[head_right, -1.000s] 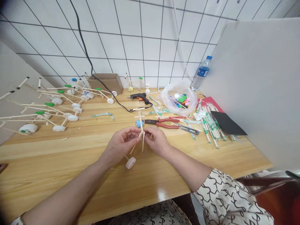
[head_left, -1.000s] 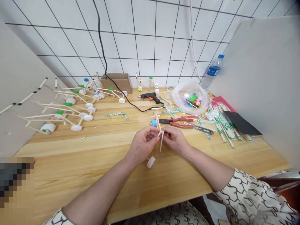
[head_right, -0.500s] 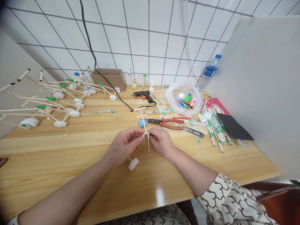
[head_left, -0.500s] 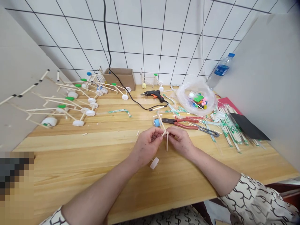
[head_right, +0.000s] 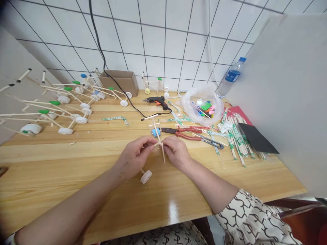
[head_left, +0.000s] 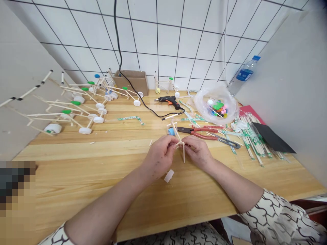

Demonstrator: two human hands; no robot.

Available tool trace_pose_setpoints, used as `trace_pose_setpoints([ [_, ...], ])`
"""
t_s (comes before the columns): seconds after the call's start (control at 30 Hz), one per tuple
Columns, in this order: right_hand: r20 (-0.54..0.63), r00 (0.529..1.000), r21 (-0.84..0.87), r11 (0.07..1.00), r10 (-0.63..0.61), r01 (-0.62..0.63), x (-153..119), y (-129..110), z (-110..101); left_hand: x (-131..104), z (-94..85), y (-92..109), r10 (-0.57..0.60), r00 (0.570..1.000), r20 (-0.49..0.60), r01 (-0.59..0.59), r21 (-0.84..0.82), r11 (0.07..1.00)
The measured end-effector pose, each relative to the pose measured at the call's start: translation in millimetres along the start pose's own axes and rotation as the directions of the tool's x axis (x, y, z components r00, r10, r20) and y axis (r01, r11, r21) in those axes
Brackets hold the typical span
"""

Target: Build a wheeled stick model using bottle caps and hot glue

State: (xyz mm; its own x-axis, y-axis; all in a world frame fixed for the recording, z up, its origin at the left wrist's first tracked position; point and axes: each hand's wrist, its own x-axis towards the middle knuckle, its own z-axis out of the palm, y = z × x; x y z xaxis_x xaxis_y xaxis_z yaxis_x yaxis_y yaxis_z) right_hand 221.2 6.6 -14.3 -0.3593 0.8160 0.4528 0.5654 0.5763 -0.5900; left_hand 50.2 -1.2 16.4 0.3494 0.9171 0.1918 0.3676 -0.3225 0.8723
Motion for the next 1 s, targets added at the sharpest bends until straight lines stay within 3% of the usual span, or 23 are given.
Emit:
trace_pose_setpoints([
  [0.2, -0.022, 0.999, -0.030, 0.999, -0.040, 0.039, 0, 1, 1, 1, 0.0, -3, 0.191, 0.981, -0.017, -0.183, 0.217, 0.959],
  [0.47, -0.030, 0.999, -0.010, 1.000, -0.021, 0.021, 1, 1, 1, 2, -3.2, -6, 0.249, 0.967, -0.054, -0.224, 0.283, 0.933],
  [0.53, -0.027, 1.000, 0.009, 1.000, 0.001, -0.001, 0, 2, 1, 3, -5.4, -3, 0.199, 0.975, -0.097, -0.176, 0.206, 0.963],
  [0.63, -0.034, 0.999, 0.026, 0.999, 0.032, -0.031, -1, 3, 2, 4, -7.6, 2, -0.001, 0.992, -0.126, -0.005, -0.048, 0.999],
  [0.73, -0.053, 0.997, 0.016, 0.998, 0.054, -0.053, -1, 4, 3, 5, -8.1, 6, -0.237, 0.969, -0.075, 0.197, -0.349, 0.916],
  [0.8, -0.055, 0.996, 0.012, 0.998, 0.063, -0.062, -1, 4, 4, 5, -8.0, 7, -0.333, 0.942, -0.048, 0.266, -0.498, 0.825],
  [0.9, -0.054, 0.997, 0.011, 0.998, 0.061, -0.060, -1, 2, 4, 5, -7.4, 9, -0.374, 0.927, -0.037, 0.274, -0.614, 0.740],
  [1.0, -0.048, 0.997, -0.009, 0.998, 0.060, -0.060, -1, -1, 2, 4, -6.6, 12, -0.351, 0.936, -0.034, 0.254, -0.626, 0.737],
])
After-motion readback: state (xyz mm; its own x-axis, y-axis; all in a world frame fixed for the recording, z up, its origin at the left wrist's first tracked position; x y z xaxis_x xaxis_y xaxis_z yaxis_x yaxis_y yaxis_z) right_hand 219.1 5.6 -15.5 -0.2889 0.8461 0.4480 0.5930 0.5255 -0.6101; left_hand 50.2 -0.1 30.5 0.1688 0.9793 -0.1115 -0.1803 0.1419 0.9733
